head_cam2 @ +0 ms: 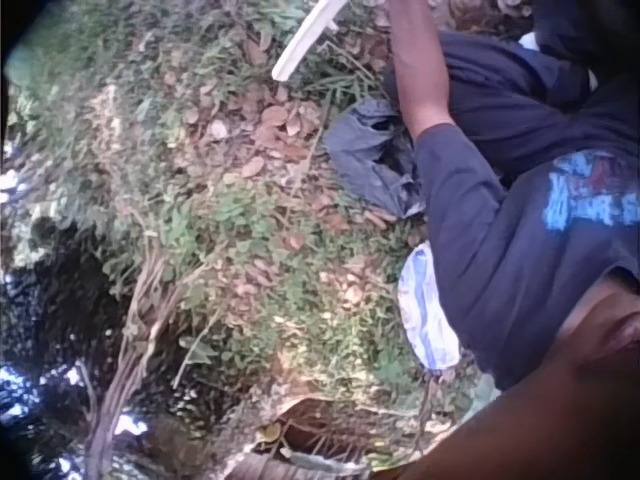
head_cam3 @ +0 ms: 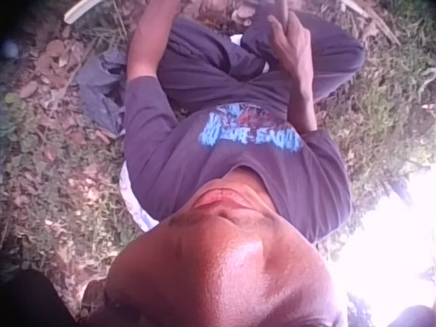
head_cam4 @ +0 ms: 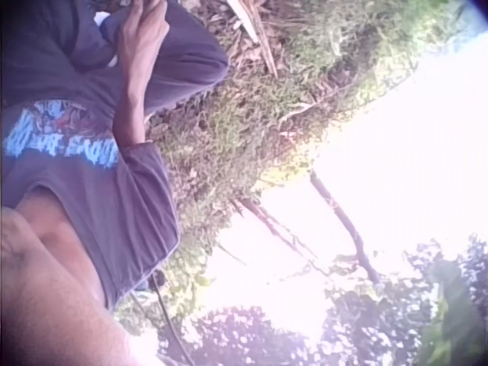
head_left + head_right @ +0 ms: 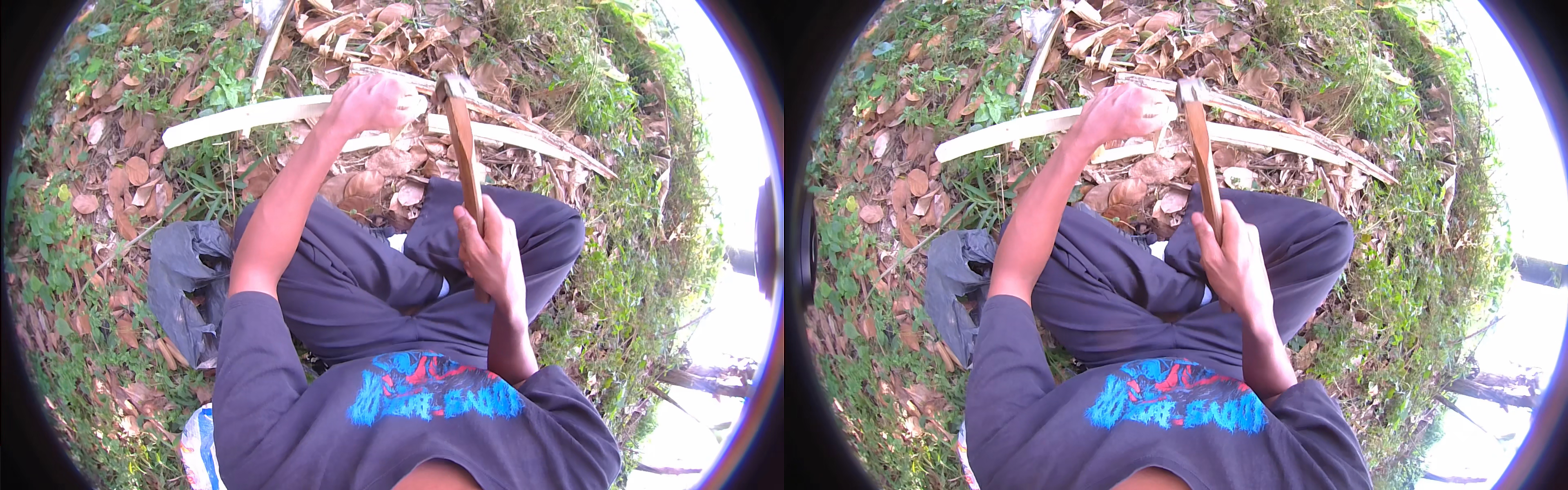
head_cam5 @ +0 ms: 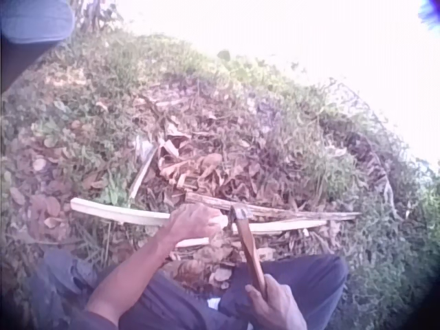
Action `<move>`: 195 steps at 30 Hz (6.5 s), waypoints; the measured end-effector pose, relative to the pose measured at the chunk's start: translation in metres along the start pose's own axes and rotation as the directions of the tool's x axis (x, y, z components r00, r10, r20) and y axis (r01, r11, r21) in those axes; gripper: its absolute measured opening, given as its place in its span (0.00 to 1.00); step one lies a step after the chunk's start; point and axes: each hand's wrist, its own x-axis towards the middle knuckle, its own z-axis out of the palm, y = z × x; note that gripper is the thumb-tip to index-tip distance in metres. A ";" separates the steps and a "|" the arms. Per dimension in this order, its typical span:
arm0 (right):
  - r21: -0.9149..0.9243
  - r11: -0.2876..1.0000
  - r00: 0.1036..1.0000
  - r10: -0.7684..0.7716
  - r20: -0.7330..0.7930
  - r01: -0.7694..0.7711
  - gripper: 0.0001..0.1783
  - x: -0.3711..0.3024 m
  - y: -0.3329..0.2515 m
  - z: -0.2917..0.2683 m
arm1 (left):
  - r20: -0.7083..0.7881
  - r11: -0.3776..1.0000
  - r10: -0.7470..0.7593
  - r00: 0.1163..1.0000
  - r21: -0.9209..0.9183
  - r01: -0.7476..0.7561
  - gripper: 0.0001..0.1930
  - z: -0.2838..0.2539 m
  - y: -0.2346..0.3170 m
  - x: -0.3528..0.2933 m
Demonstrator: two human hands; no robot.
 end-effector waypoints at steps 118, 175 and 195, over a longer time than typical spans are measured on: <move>0.374 0.908 0.969 0.108 0.221 -0.187 0.16 -0.009 0.097 0.045 | 0.080 0.883 0.151 0.985 -0.458 -0.098 0.23 -0.030 -0.023 0.012; 0.865 0.502 0.998 -0.065 0.027 0.009 0.30 0.206 0.109 0.093 | 0.064 0.971 -0.030 0.997 -0.237 0.045 0.12 -0.068 -0.001 -0.057; 0.815 0.579 0.992 -0.083 0.096 -0.030 0.36 0.191 0.112 0.094 | -0.077 0.933 0.359 0.930 -0.010 -0.361 0.12 -0.073 0.080 -0.027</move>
